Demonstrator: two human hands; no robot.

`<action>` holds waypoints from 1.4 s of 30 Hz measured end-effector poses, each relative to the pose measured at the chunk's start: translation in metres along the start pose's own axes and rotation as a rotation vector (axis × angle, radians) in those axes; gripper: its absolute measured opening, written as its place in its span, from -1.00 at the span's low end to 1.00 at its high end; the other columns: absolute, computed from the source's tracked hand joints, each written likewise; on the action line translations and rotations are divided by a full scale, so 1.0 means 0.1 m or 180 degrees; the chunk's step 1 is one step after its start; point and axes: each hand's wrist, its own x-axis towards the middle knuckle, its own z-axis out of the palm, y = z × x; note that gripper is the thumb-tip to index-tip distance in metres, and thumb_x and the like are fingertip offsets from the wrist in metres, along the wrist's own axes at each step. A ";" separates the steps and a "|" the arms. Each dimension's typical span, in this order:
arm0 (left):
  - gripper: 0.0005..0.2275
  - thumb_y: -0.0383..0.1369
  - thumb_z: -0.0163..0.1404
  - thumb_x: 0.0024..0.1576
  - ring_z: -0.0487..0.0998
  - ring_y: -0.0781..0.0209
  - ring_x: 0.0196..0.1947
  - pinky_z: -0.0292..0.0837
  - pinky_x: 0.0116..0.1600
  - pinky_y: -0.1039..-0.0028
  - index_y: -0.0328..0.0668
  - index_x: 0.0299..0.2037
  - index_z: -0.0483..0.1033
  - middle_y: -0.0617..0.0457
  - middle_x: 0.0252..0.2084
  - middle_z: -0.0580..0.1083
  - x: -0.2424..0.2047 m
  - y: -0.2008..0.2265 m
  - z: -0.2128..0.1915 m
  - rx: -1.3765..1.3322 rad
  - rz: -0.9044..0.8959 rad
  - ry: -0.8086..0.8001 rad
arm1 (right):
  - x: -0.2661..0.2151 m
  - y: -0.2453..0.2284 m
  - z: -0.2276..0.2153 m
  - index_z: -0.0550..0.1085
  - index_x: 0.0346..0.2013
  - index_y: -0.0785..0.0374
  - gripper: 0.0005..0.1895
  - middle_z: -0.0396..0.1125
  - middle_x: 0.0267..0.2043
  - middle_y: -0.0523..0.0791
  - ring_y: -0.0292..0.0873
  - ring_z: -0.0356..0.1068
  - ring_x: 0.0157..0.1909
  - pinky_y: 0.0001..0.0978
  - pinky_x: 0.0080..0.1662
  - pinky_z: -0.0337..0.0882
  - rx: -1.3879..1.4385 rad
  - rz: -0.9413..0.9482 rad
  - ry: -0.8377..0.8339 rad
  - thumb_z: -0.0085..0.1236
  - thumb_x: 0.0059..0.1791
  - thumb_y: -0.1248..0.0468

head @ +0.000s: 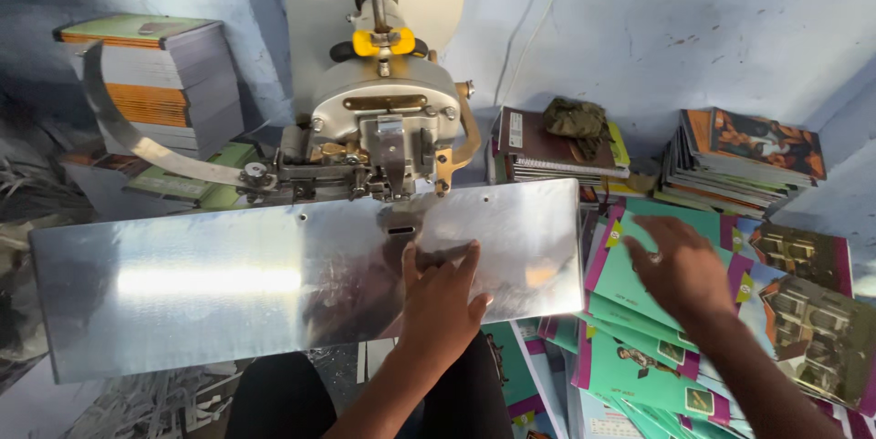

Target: The person repeatedly takes a book from a stack, places it on a sewing machine, and stitches the spine. After each stitch, the person moves the finished book to a separate pile and retrieves the next book to continue the process.

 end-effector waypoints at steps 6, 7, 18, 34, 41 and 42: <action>-0.50 -0.25 0.21 0.00 0.42 -0.06 0.11 -0.01 0.37 -0.07 -0.24 0.15 0.47 -0.08 -0.06 0.49 -0.21 -0.25 -0.05 -0.0409 0.0169 0.1188 | 0.07 -0.99 0.19 0.55 -0.02 0.15 -0.65 0.43 0.09 -0.04 0.07 0.43 0.11 -0.08 0.11 0.42 0.0184 -0.1766 0.0751 0.28 -0.09 0.20; -0.52 -0.25 0.20 0.01 0.43 -0.03 0.10 0.02 0.34 -0.07 -0.23 0.15 0.49 -0.06 -0.05 0.48 -0.25 -0.31 -0.09 -0.0395 0.0021 0.1076 | 0.07 -1.14 0.23 0.57 -0.03 0.15 -0.64 0.43 0.09 -0.04 0.06 0.42 0.11 -0.06 0.09 0.40 0.0260 -0.1886 0.0752 0.29 -0.11 0.21; -0.66 -0.19 0.17 0.01 0.38 -0.03 0.12 0.17 0.11 -0.05 0.10 0.02 0.60 -0.02 0.08 0.36 -0.71 -1.14 -0.56 0.0336 -0.0940 0.1704 | -0.07 -2.49 0.66 0.57 -0.06 0.20 -0.66 0.35 0.11 -0.03 0.07 0.32 0.23 -0.03 0.20 0.29 0.0992 -0.2063 0.1225 0.31 -0.12 0.24; -0.52 -0.29 0.25 -0.08 0.37 -0.16 0.18 0.27 0.21 0.04 -0.05 0.12 0.56 -0.16 0.21 0.38 -1.30 -1.90 -1.03 0.0326 -0.1231 0.1844 | 0.04 -3.73 1.12 0.55 0.04 0.18 -0.68 0.27 0.33 -0.01 0.05 0.15 0.44 0.07 0.45 0.03 0.1456 -0.2903 0.0792 0.17 0.01 0.20; -0.68 -0.52 0.08 0.08 0.50 -0.13 0.16 0.44 0.21 0.23 -0.11 0.05 0.60 -0.19 0.19 0.48 -1.41 -2.05 -1.06 -0.0238 -0.1108 0.2079 | 0.09 -4.28 1.18 0.50 0.14 0.17 -0.53 0.19 0.41 0.07 0.12 0.10 0.48 0.10 0.45 0.00 0.1465 -0.2813 0.0391 0.10 -0.09 0.26; -0.69 -0.53 0.06 0.10 0.50 -0.14 0.17 0.44 0.21 0.24 -0.13 0.06 0.60 -0.20 0.19 0.49 -1.43 -2.05 -1.08 -0.0349 -0.1116 0.2107 | 0.11 -4.35 1.19 0.49 0.16 0.17 -0.50 0.19 0.40 0.08 0.15 0.10 0.46 0.12 0.43 0.01 0.1480 -0.2841 0.0384 0.11 -0.10 0.26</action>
